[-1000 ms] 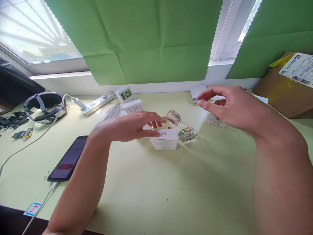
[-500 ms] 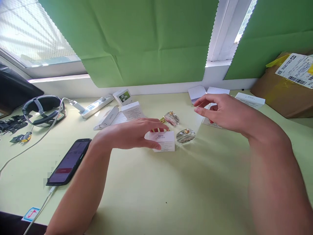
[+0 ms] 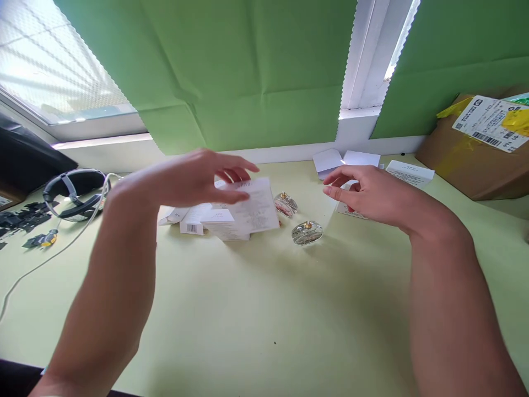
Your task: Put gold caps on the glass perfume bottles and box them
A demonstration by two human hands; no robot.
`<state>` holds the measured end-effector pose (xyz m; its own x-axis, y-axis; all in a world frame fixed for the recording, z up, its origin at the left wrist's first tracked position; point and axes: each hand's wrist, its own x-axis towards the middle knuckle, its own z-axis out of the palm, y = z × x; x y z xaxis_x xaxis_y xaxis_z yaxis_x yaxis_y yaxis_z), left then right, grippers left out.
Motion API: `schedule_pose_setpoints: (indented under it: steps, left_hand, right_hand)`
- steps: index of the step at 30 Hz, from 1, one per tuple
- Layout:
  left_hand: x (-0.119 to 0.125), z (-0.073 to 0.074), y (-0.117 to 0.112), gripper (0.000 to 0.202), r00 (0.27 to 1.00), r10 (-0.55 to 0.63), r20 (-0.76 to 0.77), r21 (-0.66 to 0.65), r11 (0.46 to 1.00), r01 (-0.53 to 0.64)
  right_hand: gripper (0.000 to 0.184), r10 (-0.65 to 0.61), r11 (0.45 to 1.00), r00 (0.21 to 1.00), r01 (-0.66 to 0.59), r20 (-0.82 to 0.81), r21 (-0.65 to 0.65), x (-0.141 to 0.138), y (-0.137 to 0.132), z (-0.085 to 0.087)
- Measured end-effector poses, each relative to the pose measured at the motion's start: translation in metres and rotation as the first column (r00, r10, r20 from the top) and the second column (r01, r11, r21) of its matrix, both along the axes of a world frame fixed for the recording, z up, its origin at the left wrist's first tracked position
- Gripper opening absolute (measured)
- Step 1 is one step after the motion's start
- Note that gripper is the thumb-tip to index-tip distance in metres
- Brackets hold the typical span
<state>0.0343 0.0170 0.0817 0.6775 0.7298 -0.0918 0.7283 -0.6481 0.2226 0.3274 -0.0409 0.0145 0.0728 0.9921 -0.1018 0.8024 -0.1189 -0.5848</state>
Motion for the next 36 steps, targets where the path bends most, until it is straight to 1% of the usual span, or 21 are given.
schedule_pose_setpoints:
  steps: [2, 3, 5, 6, 8, 11, 13, 15, 17, 20, 22, 24, 25, 26, 27, 29, 30, 31, 33, 34, 36]
  left_hand:
    - [0.002, 0.015, 0.019, 0.054, 1.000, 0.031, 0.005, 0.040, 0.999, -0.031]
    - [0.004, 0.019, 0.031, 0.055, 0.999, 0.042, 0.001, 0.065, 0.997, -0.042]
    - [0.007, 0.020, 0.057, 0.056, 0.999, 0.049, -0.013, 0.105, 0.993, -0.047]
    - [0.009, 0.017, 0.071, 0.057, 0.999, 0.050, -0.019, 0.120, 0.992, -0.048]
    - [0.011, 0.003, 0.101, 0.059, 0.998, 0.066, -0.022, 0.122, 0.991, -0.062]
    - [0.011, -0.029, 0.137, 0.063, 0.992, 0.119, -0.035, 0.102, 0.988, -0.115]
    - [0.009, -0.048, 0.151, 0.060, 0.984, 0.150, -0.091, 0.079, 0.987, -0.143]
    - [0.007, -0.061, 0.158, 0.053, 0.975, 0.162, -0.149, 0.068, 0.986, -0.154]
    - [0.005, -0.067, 0.160, 0.049, 0.968, 0.170, -0.186, 0.065, 0.985, -0.160]
    - [0.004, -0.066, 0.156, 0.054, 0.955, 0.174, -0.242, 0.065, 0.985, -0.163]
    - [0.006, -0.061, 0.147, 0.057, 0.946, 0.194, -0.260, 0.151, 0.976, -0.158]
    - [0.012, -0.056, 0.132, 0.054, 0.949, 0.227, -0.218, 0.282, 0.946, -0.161]
    - [0.016, -0.053, 0.124, 0.050, 0.955, 0.233, -0.184, 0.323, 0.932, -0.165]
    - [0.021, -0.052, 0.114, 0.044, 0.960, 0.226, -0.163, 0.319, 0.933, -0.165]
    - [0.027, -0.051, 0.105, 0.038, 0.964, 0.200, -0.175, 0.278, 0.949, -0.147]
    - [0.038, -0.055, 0.090, 0.031, 0.951, 0.089, -0.296, 0.093, 0.994, -0.064]
    - [0.043, -0.059, 0.085, 0.031, 0.928, 0.040, -0.371, -0.009, 0.999, -0.046]
    - [0.047, -0.065, 0.081, 0.032, 0.894, 0.010, -0.447, -0.089, 0.995, -0.056]
    - [0.053, -0.078, 0.081, 0.037, 0.841, -0.001, -0.541, -0.154, 0.983, -0.098]
    - [0.054, -0.084, 0.083, 0.039, 0.831, -0.005, -0.556, -0.167, 0.980, -0.106]
    - [0.054, -0.096, 0.089, 0.041, 0.837, -0.037, -0.546, -0.203, 0.975, -0.089]
  right_hand:
    - [0.047, 0.022, 1.000, 1.000, -0.022, 0.005, 0.002, 0.002, 0.001, -0.001]
    - [0.048, 0.033, 0.999, 0.999, -0.033, 0.006, 0.004, 0.003, 0.002, -0.001]
    - [0.049, 0.050, 0.999, 0.999, -0.050, -0.001, 0.016, 0.005, 0.004, -0.003]
    - [0.050, 0.056, 0.998, 0.998, -0.056, -0.008, 0.026, 0.005, 0.004, -0.004]
    - [0.051, 0.064, 0.997, 0.998, -0.063, -0.020, 0.040, 0.006, 0.005, -0.005]
    - [0.048, 0.057, 0.998, 0.998, -0.056, -0.018, 0.038, 0.005, 0.005, -0.006]
    - [0.046, 0.051, 0.998, 0.999, -0.051, -0.019, 0.033, 0.004, 0.004, -0.005]
    - [0.044, 0.049, 0.999, 0.998, -0.048, -0.029, 0.022, 0.003, 0.004, -0.005]
    - [0.042, 0.046, 0.999, 0.998, -0.045, -0.042, 0.009, 0.003, 0.005, -0.005]
    - [0.041, 0.045, 0.999, 0.997, -0.045, -0.061, 0.004, 0.004, 0.006, -0.006]
    - [0.040, 0.050, 0.999, 0.996, -0.050, -0.078, 0.002, 0.004, 0.007, -0.008]
    - [0.041, 0.056, 0.998, 0.995, -0.056, -0.085, 0.001, 0.003, 0.009, -0.011]
    - [0.042, 0.055, 0.998, 0.995, -0.055, -0.084, 0.004, 0.002, 0.011, -0.013]
    - [0.042, 0.052, 0.999, 0.995, -0.051, -0.082, 0.008, 0.001, 0.014, -0.015]
    - [0.042, 0.045, 0.999, 0.996, -0.043, -0.082, 0.016, -0.001, 0.017, -0.018]
    - [0.040, 0.030, 0.999, 0.995, -0.025, -0.098, 0.046, -0.006, 0.022, -0.024]
    - [0.039, 0.028, 0.997, 0.993, -0.020, -0.111, 0.068, -0.010, 0.025, -0.027]
    - [0.037, 0.032, 0.996, 0.992, -0.021, -0.122, 0.091, -0.013, 0.028, -0.031]
    - [0.033, 0.048, 0.990, 0.989, -0.029, -0.138, 0.137, -0.020, 0.032, -0.038]
    - [0.032, 0.062, 0.987, 0.987, -0.038, -0.151, 0.154, -0.023, 0.034, -0.042]
    - [0.032, 0.087, 0.983, 0.979, -0.055, -0.184, 0.174, -0.029, 0.036, -0.049]
